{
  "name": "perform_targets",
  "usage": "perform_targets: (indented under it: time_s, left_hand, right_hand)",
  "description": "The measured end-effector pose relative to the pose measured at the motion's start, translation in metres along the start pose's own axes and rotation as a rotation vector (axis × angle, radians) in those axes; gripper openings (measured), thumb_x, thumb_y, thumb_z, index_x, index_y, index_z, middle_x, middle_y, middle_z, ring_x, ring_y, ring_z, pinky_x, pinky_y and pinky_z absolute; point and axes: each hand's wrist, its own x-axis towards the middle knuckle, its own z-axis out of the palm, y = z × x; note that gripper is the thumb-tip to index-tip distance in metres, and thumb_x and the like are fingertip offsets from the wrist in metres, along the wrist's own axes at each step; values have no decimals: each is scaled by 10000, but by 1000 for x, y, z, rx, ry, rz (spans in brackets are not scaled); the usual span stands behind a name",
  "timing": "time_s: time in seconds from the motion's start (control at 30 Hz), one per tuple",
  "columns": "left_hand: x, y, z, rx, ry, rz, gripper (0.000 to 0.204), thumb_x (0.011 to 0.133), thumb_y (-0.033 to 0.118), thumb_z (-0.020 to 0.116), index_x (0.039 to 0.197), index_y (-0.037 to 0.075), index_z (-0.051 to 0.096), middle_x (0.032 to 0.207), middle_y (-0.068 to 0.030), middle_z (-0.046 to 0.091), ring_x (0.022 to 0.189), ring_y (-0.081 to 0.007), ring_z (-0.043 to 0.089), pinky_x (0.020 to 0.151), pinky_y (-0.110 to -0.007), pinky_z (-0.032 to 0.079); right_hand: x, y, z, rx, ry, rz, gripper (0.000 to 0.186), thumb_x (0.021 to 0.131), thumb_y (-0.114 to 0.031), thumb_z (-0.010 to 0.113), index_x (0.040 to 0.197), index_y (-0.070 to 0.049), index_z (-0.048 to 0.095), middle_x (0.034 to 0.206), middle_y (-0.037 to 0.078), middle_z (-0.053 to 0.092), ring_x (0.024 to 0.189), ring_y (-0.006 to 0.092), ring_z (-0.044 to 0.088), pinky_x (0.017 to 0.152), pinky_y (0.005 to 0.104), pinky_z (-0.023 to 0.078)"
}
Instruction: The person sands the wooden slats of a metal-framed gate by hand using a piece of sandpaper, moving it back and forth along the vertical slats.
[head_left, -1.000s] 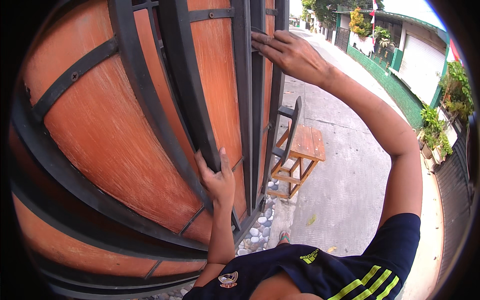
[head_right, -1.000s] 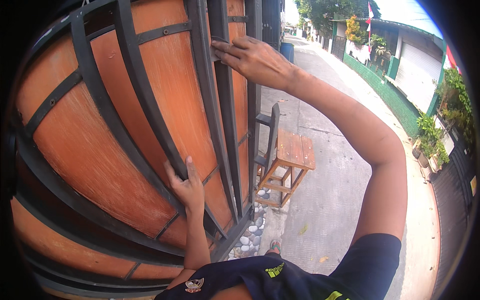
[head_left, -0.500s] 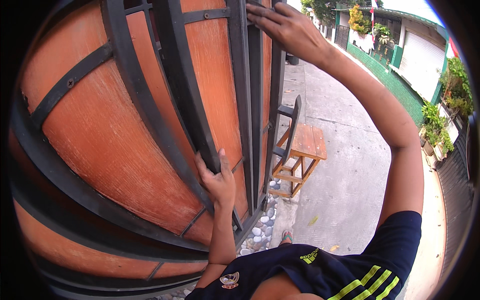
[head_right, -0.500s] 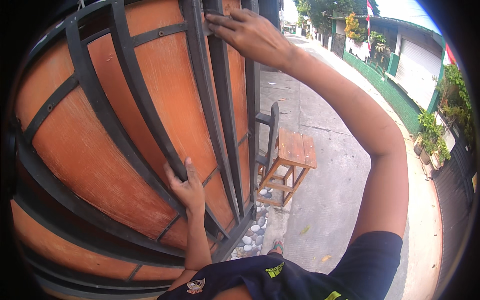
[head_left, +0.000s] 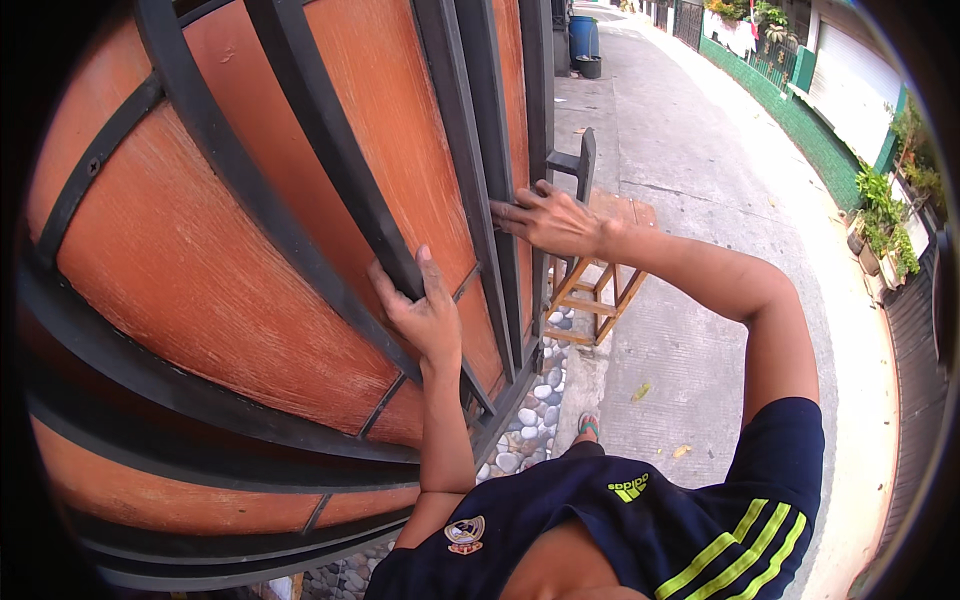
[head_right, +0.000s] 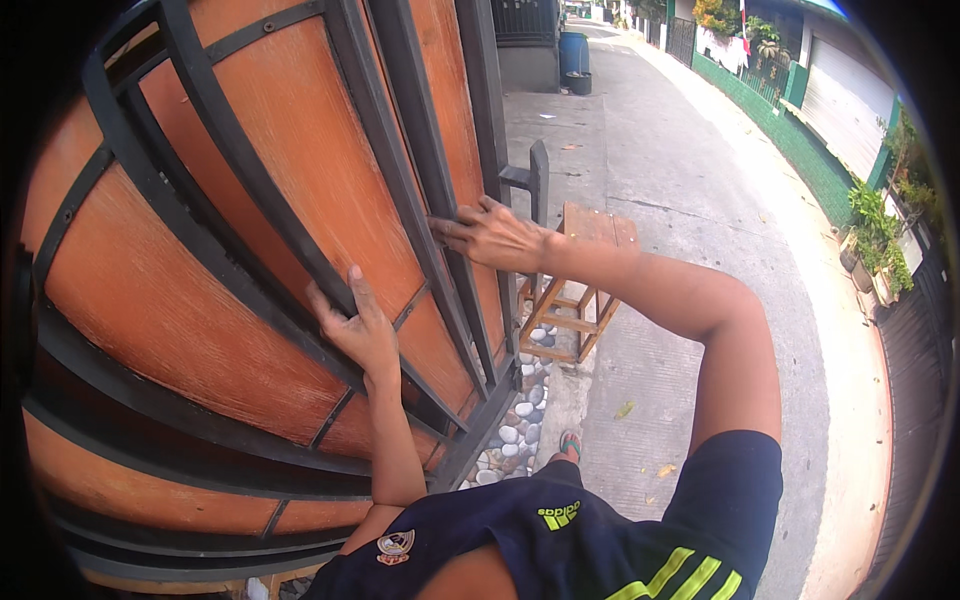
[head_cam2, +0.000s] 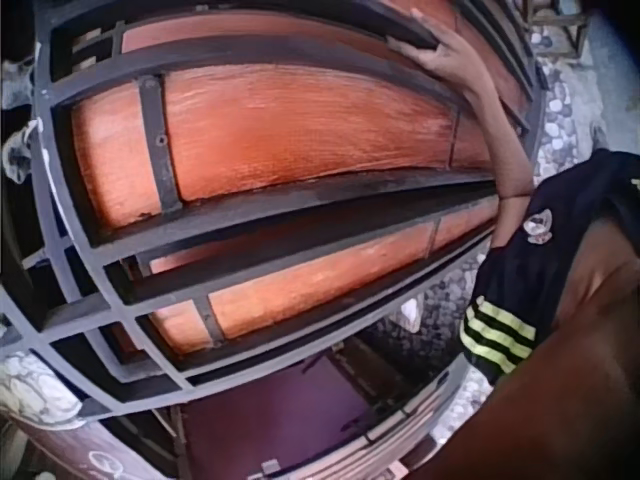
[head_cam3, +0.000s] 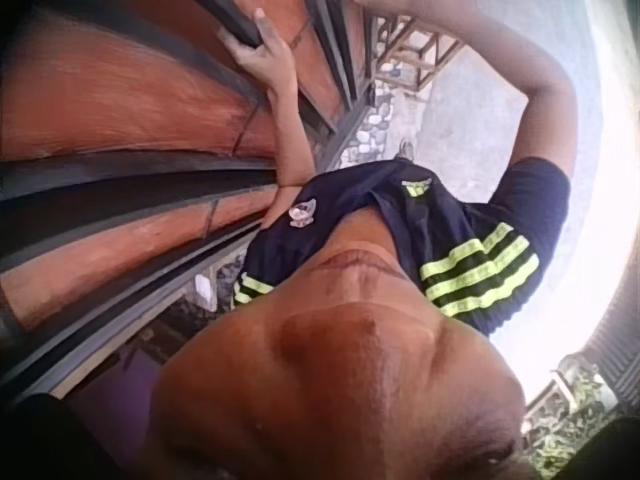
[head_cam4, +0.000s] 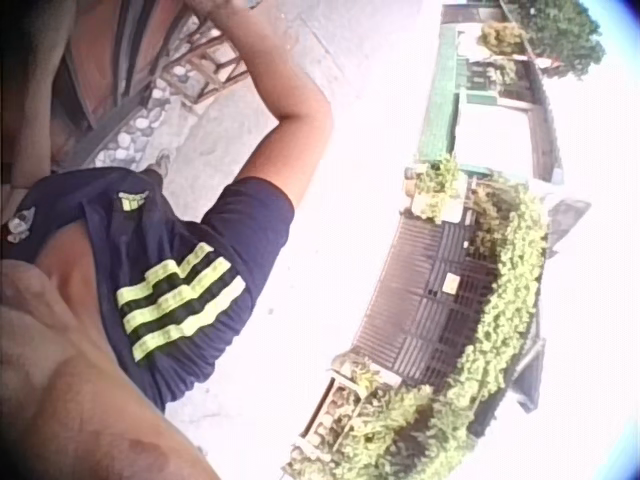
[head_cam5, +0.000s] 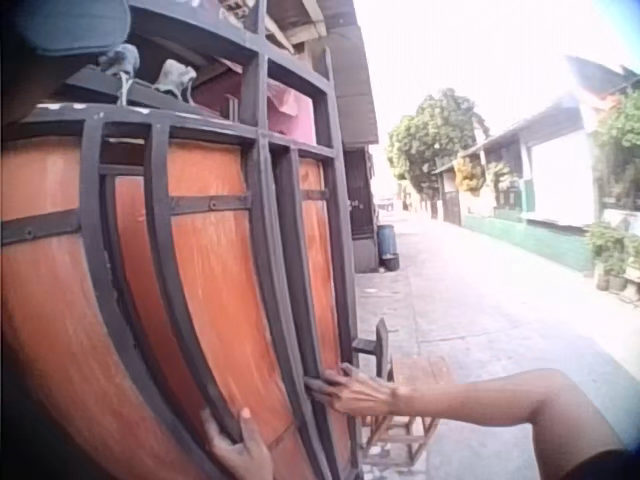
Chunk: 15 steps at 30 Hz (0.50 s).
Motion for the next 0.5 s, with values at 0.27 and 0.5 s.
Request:
perform_targets:
  time_s: [0.27,0.5]
  left_hand:
    - [-3,-13,-7,-52,16,-2,383,948,203,565,1184,-81,460,1117,-179,527,1041,-223,528,904,-356,419]
    - [0,-13,0,-88,43,46,364,949,204,563,1159,-81,477,1119,-180,535,1019,-215,542,875,-344,438]
  right_hand:
    - [61,70,-69,-353,548,281,364,820,-125,590,1177,-173,639,1358,-89,496,807,112,521,716,230,506]
    - [-28,-72,60,125,29,59,345,779,-131,597,1115,-120,680,1354,-11,505,895,127,526,725,261,514]
